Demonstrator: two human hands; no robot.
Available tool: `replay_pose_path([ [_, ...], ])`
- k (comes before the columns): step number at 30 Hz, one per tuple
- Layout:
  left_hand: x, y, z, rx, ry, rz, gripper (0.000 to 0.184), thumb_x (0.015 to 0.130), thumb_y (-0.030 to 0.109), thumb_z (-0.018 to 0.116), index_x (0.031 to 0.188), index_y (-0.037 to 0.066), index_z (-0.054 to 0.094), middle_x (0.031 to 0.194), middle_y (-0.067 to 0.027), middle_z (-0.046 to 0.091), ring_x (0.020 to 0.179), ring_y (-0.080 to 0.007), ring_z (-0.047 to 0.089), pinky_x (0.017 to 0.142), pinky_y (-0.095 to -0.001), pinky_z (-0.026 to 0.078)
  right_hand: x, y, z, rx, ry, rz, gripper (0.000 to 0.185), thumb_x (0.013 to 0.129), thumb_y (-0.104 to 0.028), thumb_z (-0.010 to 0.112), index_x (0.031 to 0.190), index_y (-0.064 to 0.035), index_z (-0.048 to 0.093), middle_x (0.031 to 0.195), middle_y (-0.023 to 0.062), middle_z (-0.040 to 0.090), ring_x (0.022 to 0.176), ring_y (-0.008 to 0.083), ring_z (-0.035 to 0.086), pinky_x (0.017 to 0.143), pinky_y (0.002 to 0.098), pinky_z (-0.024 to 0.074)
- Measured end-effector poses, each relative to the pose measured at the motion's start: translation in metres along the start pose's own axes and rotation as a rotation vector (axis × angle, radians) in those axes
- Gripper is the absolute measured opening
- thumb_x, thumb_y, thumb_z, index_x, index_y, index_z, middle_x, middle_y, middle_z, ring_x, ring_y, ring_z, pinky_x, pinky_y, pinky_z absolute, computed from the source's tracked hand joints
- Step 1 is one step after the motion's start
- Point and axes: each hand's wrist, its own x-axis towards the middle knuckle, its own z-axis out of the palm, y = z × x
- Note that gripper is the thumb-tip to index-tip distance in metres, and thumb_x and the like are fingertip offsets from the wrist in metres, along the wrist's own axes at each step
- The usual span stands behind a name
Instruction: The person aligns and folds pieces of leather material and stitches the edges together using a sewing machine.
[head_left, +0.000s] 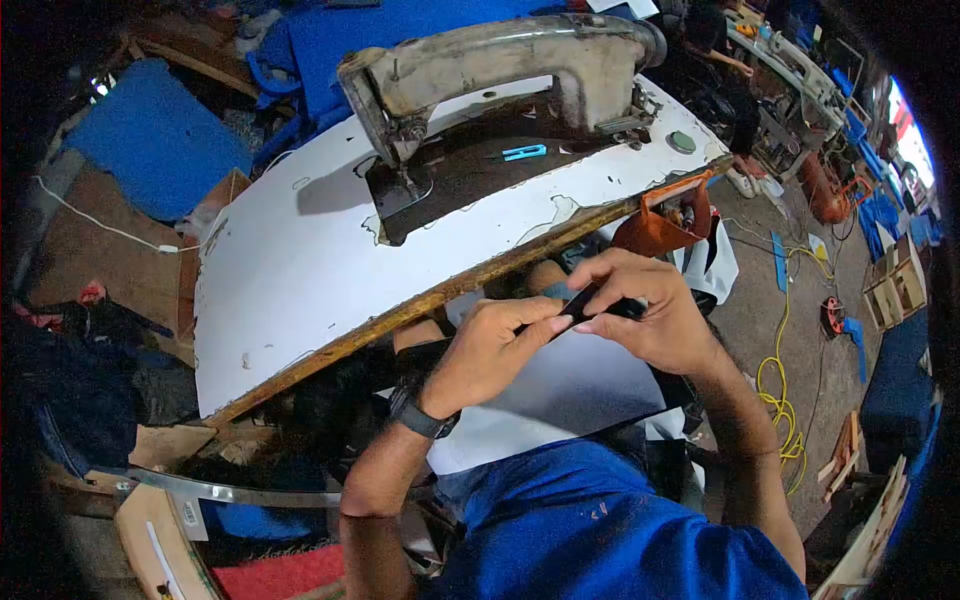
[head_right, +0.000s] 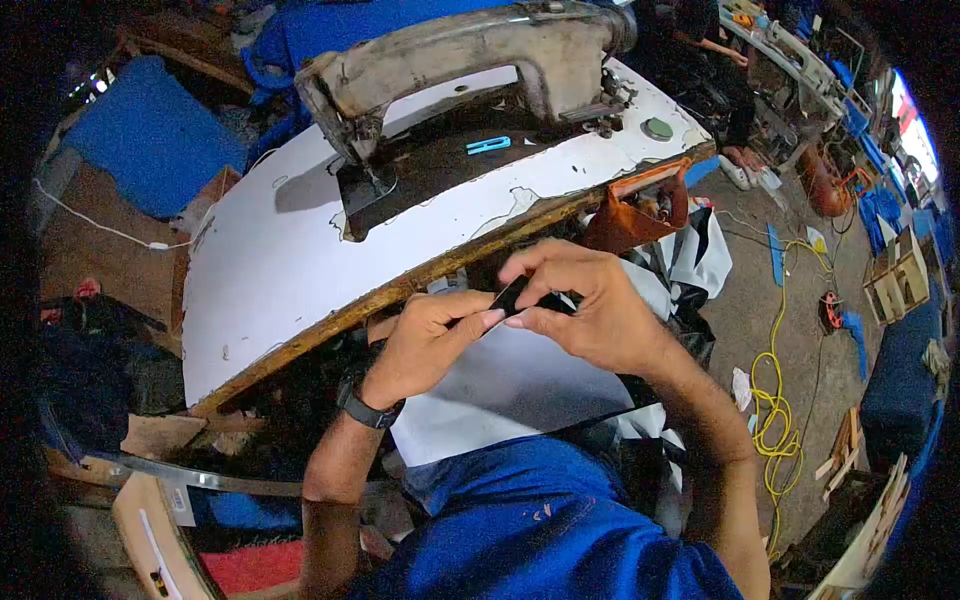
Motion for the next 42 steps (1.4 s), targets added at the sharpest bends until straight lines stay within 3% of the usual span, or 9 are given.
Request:
replay_pose_path([
  [7, -0.015, -0.029, -0.007, 0.039, 0.086, 0.213, 0.029, 0.094, 0.029, 0.076, 0.104, 0.002, 0.07, 0.089, -0.0216, 0.07, 0.084, -0.0332, 0.073, 0.074, -0.0441, 0.053, -0.012, -0.035, -0.029, -0.324, 0.188, -0.187, 0.017, 0.083, -0.002, 0.083, 0.096, -0.0013, 0.072, 0.09, 0.0098, 0.074, 0.087, 0.0257, 0.072, 0.079, 0.0365, 0.0568],
  [9, -0.047, -0.025, -0.02, 0.265, 0.022, -0.012, 0.033, 0.09, 0.027, 0.08, 0.11, 0.002, 0.07, 0.097, -0.0204, 0.072, 0.091, -0.0399, 0.07, 0.079, -0.0454, 0.054, -0.017, -0.038, -0.051, -0.383, 0.255, -0.24, 0.017, 0.084, -0.005, 0.082, 0.096, -0.001, 0.072, 0.09, 0.0105, 0.073, 0.088, 0.0259, 0.071, 0.079, 0.0374, 0.0566],
  [23, -0.159, -0.062, -0.006, 0.915, 0.343, 0.137, 0.009, 0.084, 0.014, 0.073, 0.09, 0.007, 0.074, 0.096, -0.0038, 0.069, 0.119, -0.0237, 0.061, 0.11, -0.0441, 0.044, -0.062, -0.057, -0.231, -0.965, 0.834, -0.061, 0.026, 0.091, -0.023, 0.077, 0.098, 0.0009, 0.068, 0.092, 0.0153, 0.068, 0.089, 0.0277, 0.066, 0.08, 0.0443, 0.0546],
  [27, -0.187, -0.008, -0.035, 0.596, 0.237, 0.31, 0.012, 0.083, 0.014, 0.076, 0.089, 0.005, 0.072, 0.087, -0.0074, 0.064, 0.108, -0.0248, 0.066, 0.119, -0.0532, 0.042, -0.078, -0.077, -0.291, -1.111, 1.029, 0.014, 0.031, 0.093, -0.028, 0.076, 0.098, 0.0015, 0.068, 0.093, 0.0167, 0.067, 0.09, 0.0282, 0.064, 0.08, 0.0463, 0.054],
  [31, -0.222, 0.015, -0.054, 0.132, 0.067, 0.38, 0.028, 0.088, 0.03, 0.082, 0.087, 0.005, 0.071, 0.08, -0.0073, 0.061, 0.071, -0.0238, 0.066, 0.085, -0.0437, 0.062, -0.083, -0.086, -0.344, -1.24, 1.174, 0.116, 0.036, 0.095, -0.033, 0.075, 0.098, 0.0021, 0.067, 0.094, 0.018, 0.065, 0.09, 0.0287, 0.062, 0.08, 0.0483, 0.0535],
  [33, -0.218, 0.031, -0.06, 0.38, -0.298, -0.107, 0.041, 0.09, 0.045, 0.08, 0.084, 0.006, 0.069, 0.08, -0.0092, 0.062, 0.066, -0.0253, 0.065, 0.069, -0.0408, 0.06, -0.076, -0.079, -0.363, -1.271, 1.185, 0.168, 0.039, 0.096, -0.036, 0.074, 0.099, 0.0023, 0.066, 0.094, 0.0187, 0.065, 0.091, 0.0289, 0.062, 0.08, 0.0493, 0.0532],
  [35, -0.24, -0.017, -0.05, 0.588, -0.264, -0.159, 0.049, 0.087, 0.05, 0.079, 0.092, 0.002, 0.071, 0.091, -0.0137, 0.07, 0.077, -0.03, 0.071, 0.067, -0.0416, 0.057, -0.063, -0.063, -0.376, -1.249, 1.143, 0.173, 0.036, 0.097, -0.034, 0.073, 0.1, 0.0013, 0.066, 0.095, 0.0172, 0.064, 0.091, 0.0277, 0.062, 0.081, 0.0482, 0.053],
  [39, -0.259, -0.036, -0.098, 0.964, 0.045, -0.116, 0.03, 0.079, 0.021, 0.088, 0.092, -0.001, 0.073, 0.107, -0.0193, 0.073, 0.101, -0.0371, 0.071, 0.084, -0.046, 0.058, -0.046, -0.006, -0.373, -0.947, 1.012, 0.065, 0.022, 0.096, -0.022, 0.068, 0.107, -0.0035, 0.067, 0.096, 0.0098, 0.065, 0.093, 0.0224, 0.063, 0.085, 0.0419, 0.053],
  [42, -0.262, -0.047, -0.154, 1.178, 0.28, 0.008, 0.052, 0.076, 0.021, 0.091, 0.114, 0.003, 0.061, 0.119, -0.0193, 0.067, 0.113, -0.0397, 0.066, 0.097, -0.0523, 0.053, -0.025, 0.033, -0.353, -0.723, 0.923, 0.043, 0.019, 0.095, -0.013, 0.065, 0.112, -0.007, 0.067, 0.098, 0.0043, 0.065, 0.094, 0.0185, 0.064, 0.088, 0.0372, 0.053],
])
